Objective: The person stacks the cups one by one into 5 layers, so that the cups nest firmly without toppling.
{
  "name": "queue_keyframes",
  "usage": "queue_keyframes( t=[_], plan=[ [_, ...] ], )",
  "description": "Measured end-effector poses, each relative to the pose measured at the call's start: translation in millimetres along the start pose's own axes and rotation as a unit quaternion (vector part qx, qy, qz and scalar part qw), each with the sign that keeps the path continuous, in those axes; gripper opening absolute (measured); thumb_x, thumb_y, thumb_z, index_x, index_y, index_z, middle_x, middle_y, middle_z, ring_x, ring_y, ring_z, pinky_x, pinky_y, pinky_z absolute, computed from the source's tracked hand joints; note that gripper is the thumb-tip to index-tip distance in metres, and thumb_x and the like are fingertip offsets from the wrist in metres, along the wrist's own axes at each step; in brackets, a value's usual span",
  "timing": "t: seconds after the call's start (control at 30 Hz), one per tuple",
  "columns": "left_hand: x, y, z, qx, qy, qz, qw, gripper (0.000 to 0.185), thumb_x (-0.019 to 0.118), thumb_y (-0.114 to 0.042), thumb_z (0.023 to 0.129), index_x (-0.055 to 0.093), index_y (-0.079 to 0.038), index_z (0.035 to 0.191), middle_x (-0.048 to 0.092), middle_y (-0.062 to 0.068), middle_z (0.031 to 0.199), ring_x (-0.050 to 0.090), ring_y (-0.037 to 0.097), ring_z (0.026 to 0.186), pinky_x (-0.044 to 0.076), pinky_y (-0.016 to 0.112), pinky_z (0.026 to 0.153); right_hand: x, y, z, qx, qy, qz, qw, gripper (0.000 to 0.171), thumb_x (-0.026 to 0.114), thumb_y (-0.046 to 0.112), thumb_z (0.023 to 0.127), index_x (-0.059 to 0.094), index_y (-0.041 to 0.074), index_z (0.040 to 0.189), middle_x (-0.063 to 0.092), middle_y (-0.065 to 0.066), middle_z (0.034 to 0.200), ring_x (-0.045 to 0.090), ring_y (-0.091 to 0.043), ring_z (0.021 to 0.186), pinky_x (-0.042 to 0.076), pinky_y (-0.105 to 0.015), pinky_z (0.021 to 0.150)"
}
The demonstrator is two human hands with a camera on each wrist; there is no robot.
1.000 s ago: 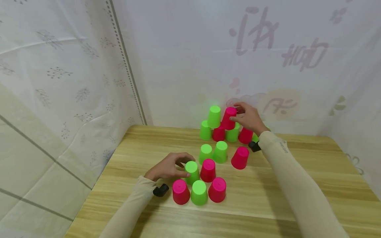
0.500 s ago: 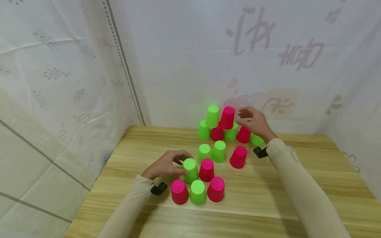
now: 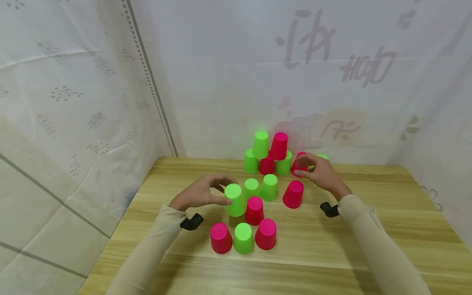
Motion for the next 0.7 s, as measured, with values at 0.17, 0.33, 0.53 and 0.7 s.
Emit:
queue_keyframes(
  t=[0.17,0.33,0.53,0.7],
  plan=[
    [-14.2,-17.2,13.6,0.032,-0.028,0.007,0.9991,0.042,0.075,-0.031,0.076,0.058,-0.027,0.115,0.062,-0.009,0.111,0.06,0.01,0.101,0.051,0.039,0.088,22.6,-6.7,-17.3,-0.009,0.033,-0.009,0.999,0.047,0.071,0.036,0.079,0.056,0.015,0.118,0.062,-0.009,0.117,0.059,-0.026,0.106,0.054,-0.039,0.082],
    [-17.6,-32.2,31.4,0.048,-0.031,0.015,0.9982,0.039,0.074,-0.03,0.077,0.059,-0.024,0.112,0.062,-0.008,0.109,0.061,0.01,0.101,0.052,0.04,0.087,37.6,-10.8,-28.2,-0.013,0.045,0.011,0.999,0.051,0.072,0.041,0.077,0.056,0.016,0.119,0.061,-0.008,0.12,0.058,-0.024,0.107,0.053,-0.036,0.081],
    [-16.0,-64.0,56.2,0.049,-0.029,0.021,0.9981,0.037,0.073,-0.017,0.078,0.06,-0.013,0.113,0.064,0.001,0.109,0.06,0.017,0.103,0.051,0.044,0.088,44.1,-15.6,-36.6,-0.004,0.045,0.048,0.998,0.051,0.075,0.035,0.075,0.056,0.018,0.12,0.06,-0.005,0.119,0.057,-0.024,0.107,0.053,-0.032,0.081],
    [-18.6,-87.4,79.8,0.057,-0.032,0.023,0.9976,0.038,0.072,-0.015,0.079,0.059,-0.008,0.114,0.064,0.007,0.107,0.061,0.02,0.101,0.051,0.046,0.088,44.3,-13.1,-41.2,-0.003,0.034,0.065,0.997,0.049,0.076,0.029,0.075,0.056,0.017,0.118,0.061,-0.004,0.117,0.058,-0.024,0.105,0.053,-0.031,0.081]
  ],
)
Point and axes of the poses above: each hand's wrist, its own z-axis towards the middle knuckle, its own x-axis out of the palm, y = z × x, the point moved 7 cm from there along z, towards the middle knuckle
